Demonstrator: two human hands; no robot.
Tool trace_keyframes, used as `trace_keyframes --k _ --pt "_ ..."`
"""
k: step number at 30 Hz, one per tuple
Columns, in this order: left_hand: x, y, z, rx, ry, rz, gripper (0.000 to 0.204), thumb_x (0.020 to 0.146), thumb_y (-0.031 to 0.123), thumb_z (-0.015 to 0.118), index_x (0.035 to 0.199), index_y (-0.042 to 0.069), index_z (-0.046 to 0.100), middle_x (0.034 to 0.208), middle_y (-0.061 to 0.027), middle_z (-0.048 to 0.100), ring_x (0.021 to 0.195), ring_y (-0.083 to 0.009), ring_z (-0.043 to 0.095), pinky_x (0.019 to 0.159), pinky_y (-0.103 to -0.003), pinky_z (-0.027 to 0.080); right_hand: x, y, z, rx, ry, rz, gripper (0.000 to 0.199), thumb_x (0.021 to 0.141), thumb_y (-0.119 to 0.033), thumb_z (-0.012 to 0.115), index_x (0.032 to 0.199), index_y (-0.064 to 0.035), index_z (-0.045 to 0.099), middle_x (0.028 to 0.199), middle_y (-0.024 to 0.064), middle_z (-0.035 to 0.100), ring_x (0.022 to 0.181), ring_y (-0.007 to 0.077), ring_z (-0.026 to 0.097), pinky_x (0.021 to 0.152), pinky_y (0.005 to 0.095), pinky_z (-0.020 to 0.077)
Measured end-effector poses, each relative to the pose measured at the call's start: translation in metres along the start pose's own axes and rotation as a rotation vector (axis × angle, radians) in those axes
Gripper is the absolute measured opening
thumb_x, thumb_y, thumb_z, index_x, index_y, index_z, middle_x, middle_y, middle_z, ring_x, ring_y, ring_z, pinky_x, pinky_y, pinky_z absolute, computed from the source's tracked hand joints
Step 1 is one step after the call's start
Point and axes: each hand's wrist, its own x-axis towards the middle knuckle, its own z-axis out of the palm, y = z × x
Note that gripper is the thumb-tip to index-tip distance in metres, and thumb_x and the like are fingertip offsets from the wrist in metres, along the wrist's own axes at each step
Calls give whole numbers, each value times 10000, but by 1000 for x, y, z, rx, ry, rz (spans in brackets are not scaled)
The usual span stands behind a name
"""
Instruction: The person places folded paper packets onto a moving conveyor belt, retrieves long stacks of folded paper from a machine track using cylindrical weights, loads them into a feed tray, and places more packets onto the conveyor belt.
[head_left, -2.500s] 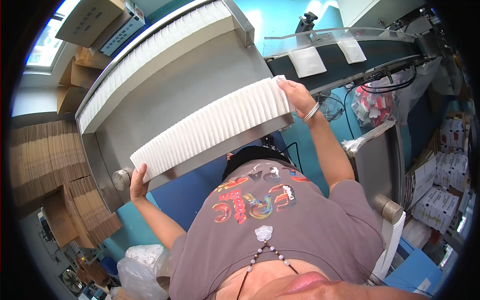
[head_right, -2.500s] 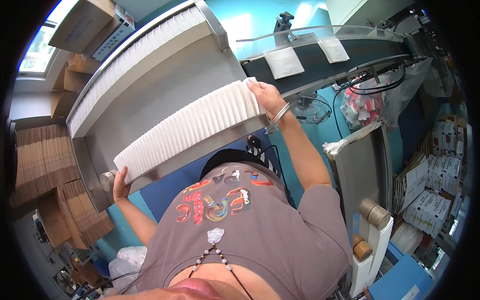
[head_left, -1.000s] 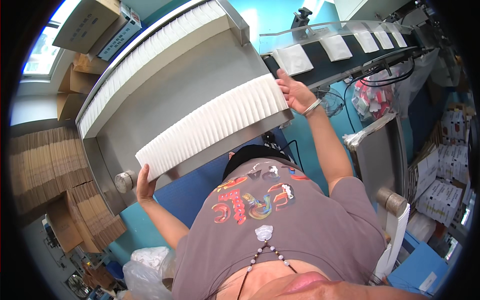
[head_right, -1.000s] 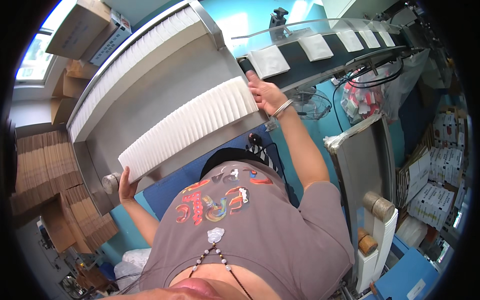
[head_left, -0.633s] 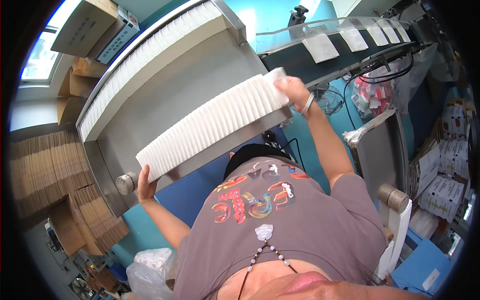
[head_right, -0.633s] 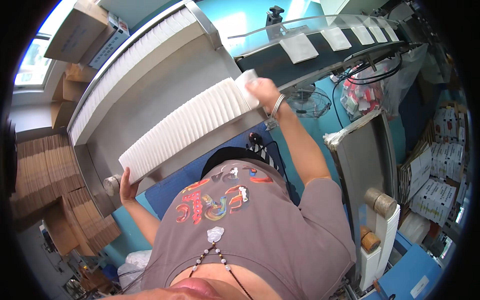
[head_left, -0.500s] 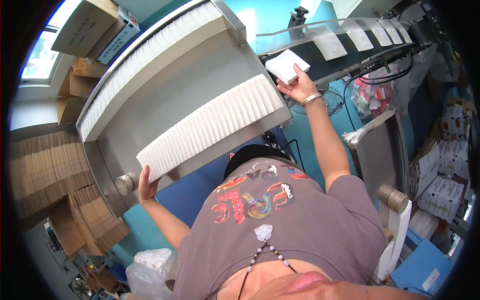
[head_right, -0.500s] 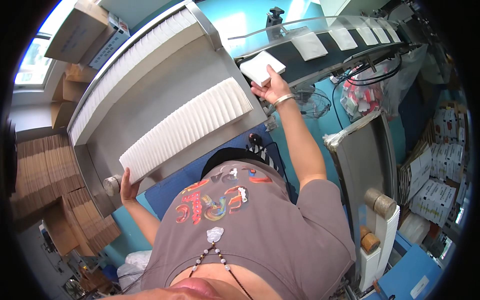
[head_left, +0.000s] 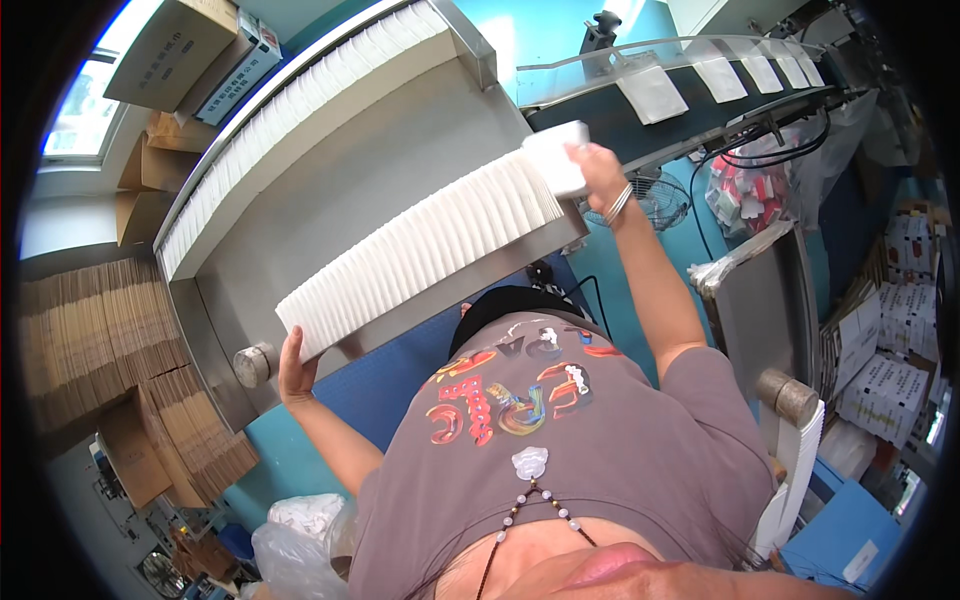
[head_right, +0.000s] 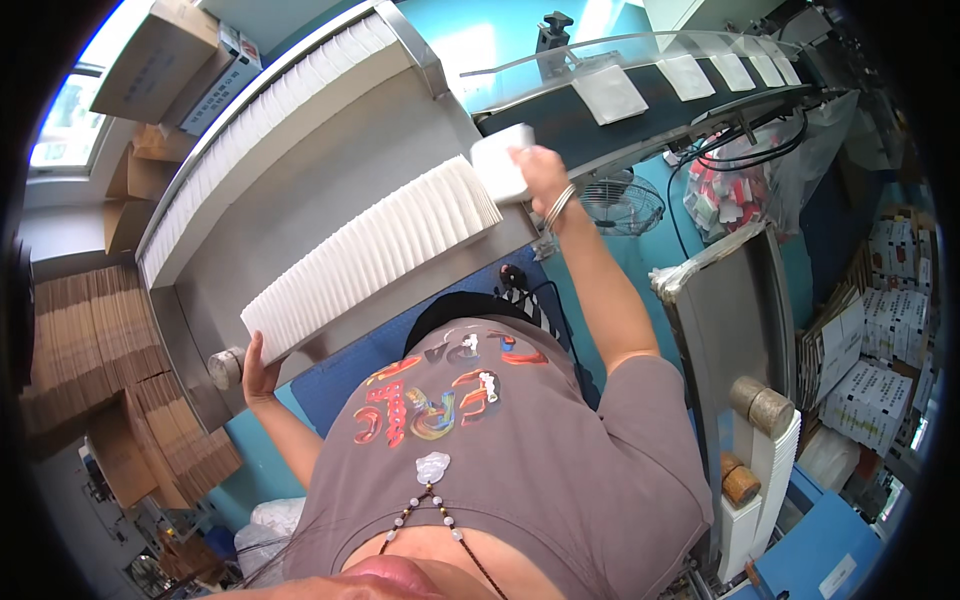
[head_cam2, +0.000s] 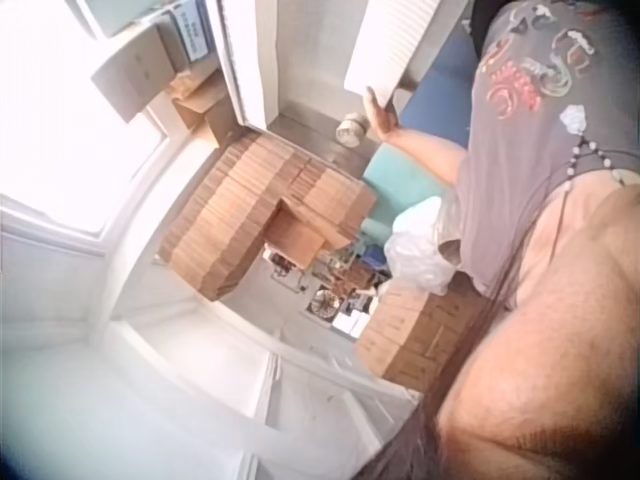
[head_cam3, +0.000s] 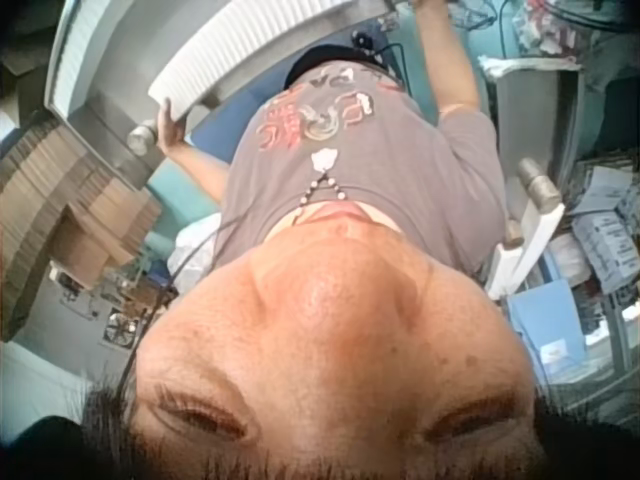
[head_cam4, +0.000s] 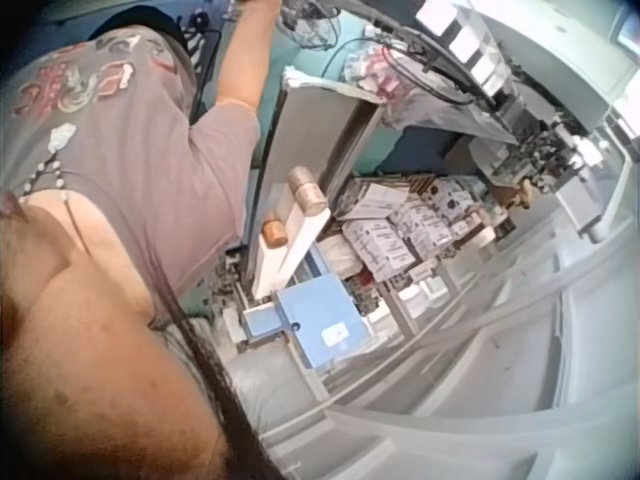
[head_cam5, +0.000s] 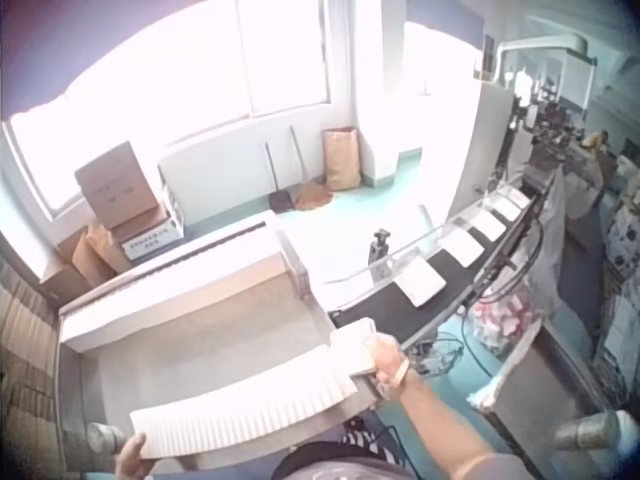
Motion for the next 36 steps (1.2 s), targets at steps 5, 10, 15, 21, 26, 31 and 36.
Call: trace_keyframes --k 5,10,15,21,26,31,36 --pt "4 -4 2 -46 -16 0 670 853 398 623 1301 -53 413 1260 -136 495 1163 -246 467 1001 -393 354 -23 -27 14 229 -109 311 551 901 -392 583 1204 57 474 1141 170 581 1026 227 597 847 377 520" --pt "10 -8 -6 -42 -70 -6 672 883 371 598 1364 -19 338 1317 -138 468 1201 -278 466 1009 -435 378 -42 -24 42 -31 -211 135 439 887 -314 634 1150 31 564 1045 76 643 882 120 626 806 260 497" --pt "5 -4 8 -43 -25 -4 684 851 390 626 1315 -57 394 1273 -139 486 1175 -258 461 998 -407 361 -31 -20 25 -275 -164 102 340 886 -218 615 1111 35 586 996 79 653 859 126 625 774 264 499" --pt "7 -12 6 -98 -35 10 658 896 383 562 1372 -7 329 1322 -147 464 1212 -290 454 1011 -457 366 0 -14 -8 505 115 300 467 907 -357 574 1133 41 481 1008 159 604 862 284 631 746 408 546" --pt "2 -11 16 -78 -57 40 665 897 399 548 1376 -4 323 1324 -155 459 1219 -291 443 1015 -460 359 -49 -30 43 22 -223 166 498 881 -378 623 1111 59 561 992 117 645 873 154 630 748 273 523" --pt "2 -9 19 -76 -48 34 662 893 378 561 1375 -10 324 1326 -163 451 1221 -299 438 1020 -464 350 -39 -25 37 -91 -142 111 349 898 -214 603 1130 45 574 989 82 652 848 129 635 751 255 503" --pt "2 -9 22 -102 -76 37 652 895 359 566 1374 -12 324 1328 -163 447 1220 -299 437 1016 -467 358 1 5 -1 221 63 4 427 877 -330 611 1084 38 551 986 128 638 853 219 638 753 347 531"
